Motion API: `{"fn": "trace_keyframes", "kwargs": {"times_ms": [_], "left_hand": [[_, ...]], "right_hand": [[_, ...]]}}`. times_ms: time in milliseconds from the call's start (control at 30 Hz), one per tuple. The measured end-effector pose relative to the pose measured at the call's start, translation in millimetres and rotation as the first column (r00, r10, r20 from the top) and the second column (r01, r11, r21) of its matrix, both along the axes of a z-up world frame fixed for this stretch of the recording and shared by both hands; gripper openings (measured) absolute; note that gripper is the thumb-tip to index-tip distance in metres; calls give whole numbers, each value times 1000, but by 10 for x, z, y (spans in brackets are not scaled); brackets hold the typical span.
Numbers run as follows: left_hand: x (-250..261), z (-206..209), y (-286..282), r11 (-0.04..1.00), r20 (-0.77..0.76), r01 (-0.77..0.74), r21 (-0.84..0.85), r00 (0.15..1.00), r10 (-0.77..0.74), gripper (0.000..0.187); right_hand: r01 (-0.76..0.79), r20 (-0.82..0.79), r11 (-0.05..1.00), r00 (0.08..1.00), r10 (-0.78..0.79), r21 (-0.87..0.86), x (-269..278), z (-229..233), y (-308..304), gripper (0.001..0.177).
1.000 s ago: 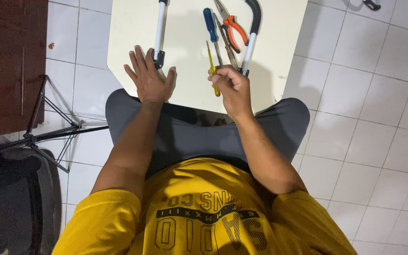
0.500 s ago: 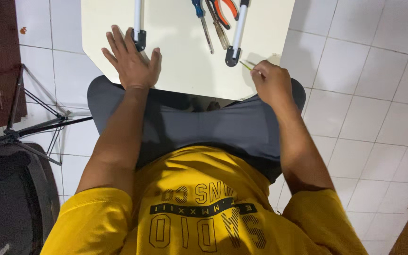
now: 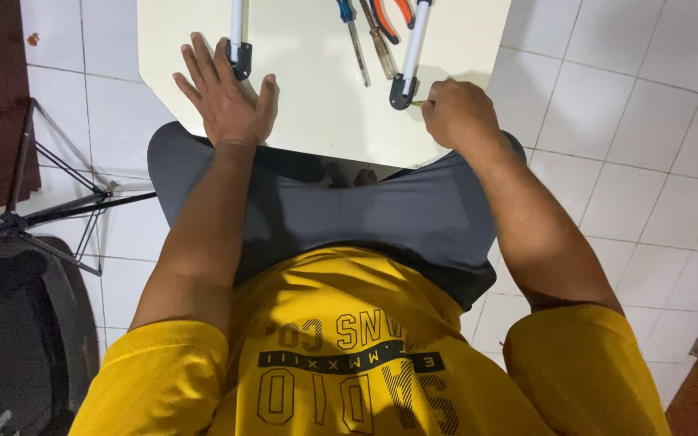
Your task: The person assembles a white metal frame on a small table using a screwdriver and pliers. They tighten screws at the joints of the frame legs and crossbar, occasionally switching tools and repositioning the frame to access different connection points.
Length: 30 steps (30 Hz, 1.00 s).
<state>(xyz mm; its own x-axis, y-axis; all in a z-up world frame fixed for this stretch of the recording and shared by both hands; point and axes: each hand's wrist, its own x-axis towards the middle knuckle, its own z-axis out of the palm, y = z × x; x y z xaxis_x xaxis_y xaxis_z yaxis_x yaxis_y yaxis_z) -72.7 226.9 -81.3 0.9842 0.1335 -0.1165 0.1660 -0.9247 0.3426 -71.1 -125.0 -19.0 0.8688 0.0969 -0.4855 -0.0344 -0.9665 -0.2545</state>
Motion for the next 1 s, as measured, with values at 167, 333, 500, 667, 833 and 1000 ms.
{"fn": "trace_keyframes", "kwargs": {"times_ms": [167,333,500,667,833,1000], "left_hand": [[2,26,1,1000,-10,-6,-3,1000,5,85],[14,53,-10,1000,-3,7,15,1000,-6,87],[2,68,-15,1000,-40,-14,-11,999,14,86],[13,54,-16,1000,-27,1,9,1000,-1,86],[-17,54,-9,1000,-30,-4,-16,1000,4,87],[-7,68,-12,1000,-15,7,-27,1000,-7,86]], "right_hand": [[-87,-47,992,995,83,-93,101,52,61,30],[3,-235,990,971,-36,-139,187,66,121,30],[-55,-138,991,990,38,-125,186,-16,93,27],[-20,-281,988,959,-25,-154,347,-288,-12,34],[-136,-273,982,957,96,-131,473,-627,-38,29],[-148,-254,986,959,123,-80,499,-656,-32,23]]}}
